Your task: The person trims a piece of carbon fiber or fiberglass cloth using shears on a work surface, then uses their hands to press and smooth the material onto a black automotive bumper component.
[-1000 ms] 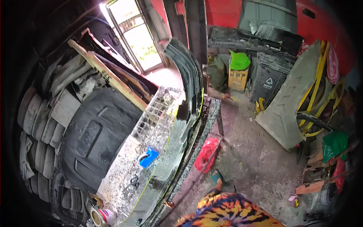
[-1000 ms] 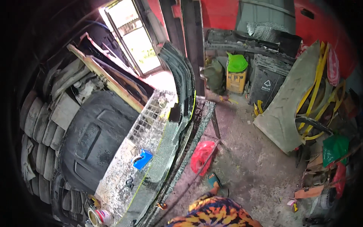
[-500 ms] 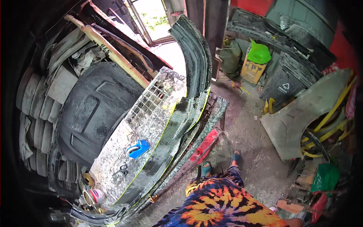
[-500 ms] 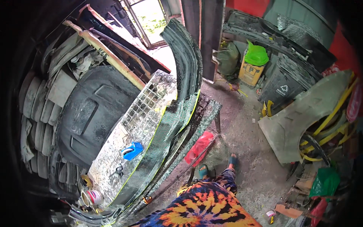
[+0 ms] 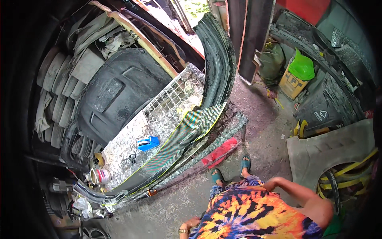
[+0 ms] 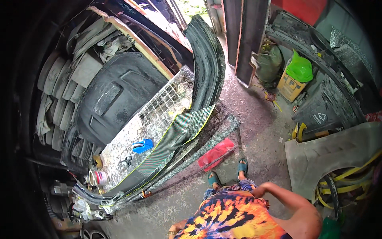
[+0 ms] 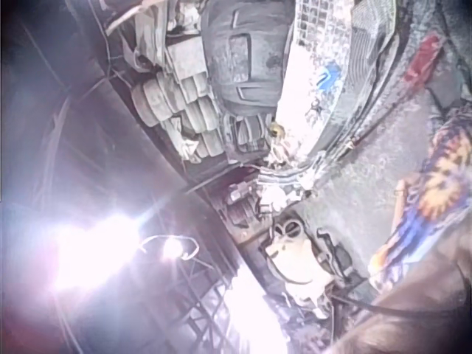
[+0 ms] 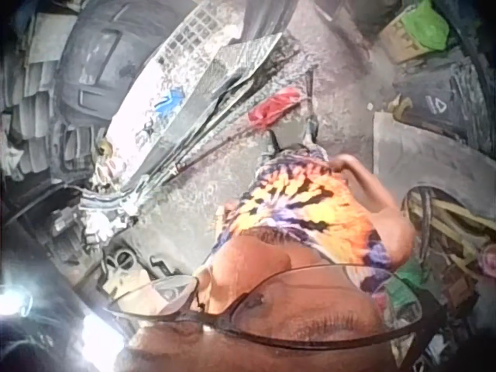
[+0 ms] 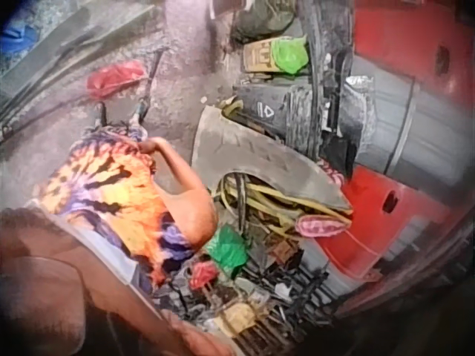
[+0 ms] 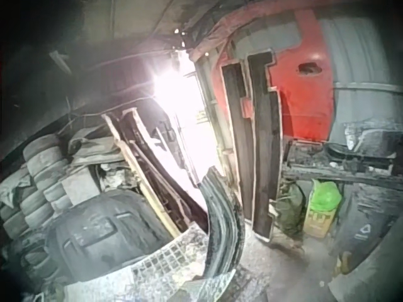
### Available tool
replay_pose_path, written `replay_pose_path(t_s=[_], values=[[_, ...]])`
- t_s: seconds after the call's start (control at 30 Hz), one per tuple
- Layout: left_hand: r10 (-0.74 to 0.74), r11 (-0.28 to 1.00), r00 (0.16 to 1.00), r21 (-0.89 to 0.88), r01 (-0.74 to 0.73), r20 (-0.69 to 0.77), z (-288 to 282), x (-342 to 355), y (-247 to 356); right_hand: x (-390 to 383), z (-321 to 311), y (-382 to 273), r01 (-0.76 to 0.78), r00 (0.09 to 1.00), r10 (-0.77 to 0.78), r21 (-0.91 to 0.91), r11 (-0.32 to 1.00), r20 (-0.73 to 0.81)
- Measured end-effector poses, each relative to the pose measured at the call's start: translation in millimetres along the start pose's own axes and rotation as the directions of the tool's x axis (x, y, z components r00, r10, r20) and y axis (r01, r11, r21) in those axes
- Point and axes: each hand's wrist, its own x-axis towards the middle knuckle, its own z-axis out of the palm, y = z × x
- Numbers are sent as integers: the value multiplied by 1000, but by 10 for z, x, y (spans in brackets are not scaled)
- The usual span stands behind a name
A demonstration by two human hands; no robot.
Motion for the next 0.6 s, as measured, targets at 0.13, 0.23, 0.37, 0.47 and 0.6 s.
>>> replay_pose_path(t_s=[0.13, 0.23, 0.37, 0.47, 0.6], values=[[47, 997, 994, -52, -53, -96, 350, -120, 207, 632, -482, 318, 213, 957, -170, -171, 962, 236], [79, 990, 979, -103, -99, -189, 684, -184, 249, 826, -725, 10, 151, 947, -35, -348, 925, 318], [115, 975, 953, -151, -162, -280, 1090, -265, 236, 1036, -649, 17, 87, 968, -2, -330, 940, 250], [138, 960, 928, -185, -212, -347, 1374, -373, 52, 1269, -510, -162, 42, 959, 76, -401, 915, 274], [195, 928, 863, -198, -316, -466, 1679, -663, -354, 1740, -31, -420, 76, 948, 139, -628, 774, 287]])
